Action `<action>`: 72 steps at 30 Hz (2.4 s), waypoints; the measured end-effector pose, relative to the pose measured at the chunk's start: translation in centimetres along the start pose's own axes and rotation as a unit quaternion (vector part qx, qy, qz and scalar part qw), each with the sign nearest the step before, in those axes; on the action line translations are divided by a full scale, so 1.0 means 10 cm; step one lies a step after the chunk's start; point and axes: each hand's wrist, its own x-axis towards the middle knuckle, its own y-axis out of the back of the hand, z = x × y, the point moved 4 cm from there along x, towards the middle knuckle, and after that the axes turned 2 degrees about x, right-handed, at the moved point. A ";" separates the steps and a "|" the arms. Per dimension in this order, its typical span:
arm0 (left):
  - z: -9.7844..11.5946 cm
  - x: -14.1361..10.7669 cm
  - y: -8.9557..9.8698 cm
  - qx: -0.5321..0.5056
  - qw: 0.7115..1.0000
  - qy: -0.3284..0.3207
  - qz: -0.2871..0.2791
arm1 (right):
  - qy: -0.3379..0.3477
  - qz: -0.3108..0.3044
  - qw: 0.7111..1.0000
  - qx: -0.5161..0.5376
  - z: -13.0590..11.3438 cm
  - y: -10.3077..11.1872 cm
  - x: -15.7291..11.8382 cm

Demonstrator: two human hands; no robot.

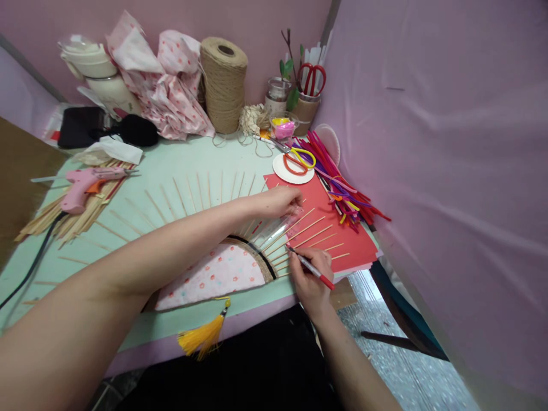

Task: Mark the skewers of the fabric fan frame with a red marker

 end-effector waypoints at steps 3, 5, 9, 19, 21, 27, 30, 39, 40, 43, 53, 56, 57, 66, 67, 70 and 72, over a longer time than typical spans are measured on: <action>-0.02 0.01 0.00 -0.008 1.000 -0.004 -0.002 | 0.001 0.003 1.000 -0.001 -0.01 0.00 0.00; -0.03 0.02 0.00 -0.011 1.000 -0.005 -0.004 | 0.002 0.003 1.000 -0.001 -0.01 0.00 0.00; -0.04 0.03 0.00 -0.019 1.000 0.001 -0.012 | 0.007 0.002 1.000 -0.002 -0.02 0.00 0.01; -0.02 -0.02 -0.01 0.029 0.999 0.011 -0.019 | 0.006 0.000 1.000 -0.007 -0.01 0.00 0.00; -0.02 -0.01 -0.02 0.033 0.999 0.008 -0.021 | 0.004 0.001 1.000 -0.007 -0.02 0.01 0.00; 0.07 -0.02 -0.04 0.067 0.997 -0.029 -0.034 | 0.000 0.007 1.000 -0.008 -0.02 0.00 -0.01; 0.10 -0.04 -0.05 0.084 0.995 -0.049 -0.027 | -0.002 0.008 1.000 -0.004 -0.02 0.01 -0.01; 0.04 -0.03 -0.12 0.106 0.992 -0.066 -0.025 | -0.004 0.006 1.000 -0.007 -0.02 0.00 0.00; 0.05 -0.03 -0.11 0.107 0.992 -0.064 -0.027 | -0.005 0.007 1.000 -0.004 -0.02 0.01 0.01; 0.06 -0.04 -0.11 0.109 0.992 -0.061 -0.031 | -0.005 0.004 1.000 0.006 -0.07 0.06 0.04; 0.02 -0.04 -0.13 0.109 0.992 -0.061 -0.027 | -0.024 -0.037 0.999 0.008 -0.13 0.02 0.24; 0.05 -0.06 -0.12 0.113 0.991 -0.067 -0.031 | -0.029 -0.040 0.999 0.010 -0.09 -0.06 0.23; 0.06 -0.07 -0.12 0.114 0.991 -0.069 -0.033 | -0.029 -0.042 0.999 0.009 -0.08 -0.07 0.23; 0.09 -0.09 -0.10 0.116 0.991 -0.065 -0.035 | -0.039 -0.058 0.998 0.004 -0.07 -0.09 0.21; 0.09 -0.09 -0.10 0.114 0.991 -0.064 -0.034 | -0.038 -0.059 0.998 0.005 -0.06 -0.10 0.21; 0.08 -0.09 -0.11 0.117 0.990 -0.065 -0.034 | -0.034 -0.064 0.997 0.004 -0.06 -0.11 0.21; 0.08 -0.08 -0.11 0.123 0.990 -0.066 -0.035 | -0.033 -0.063 0.997 0.005 -0.06 -0.11 0.20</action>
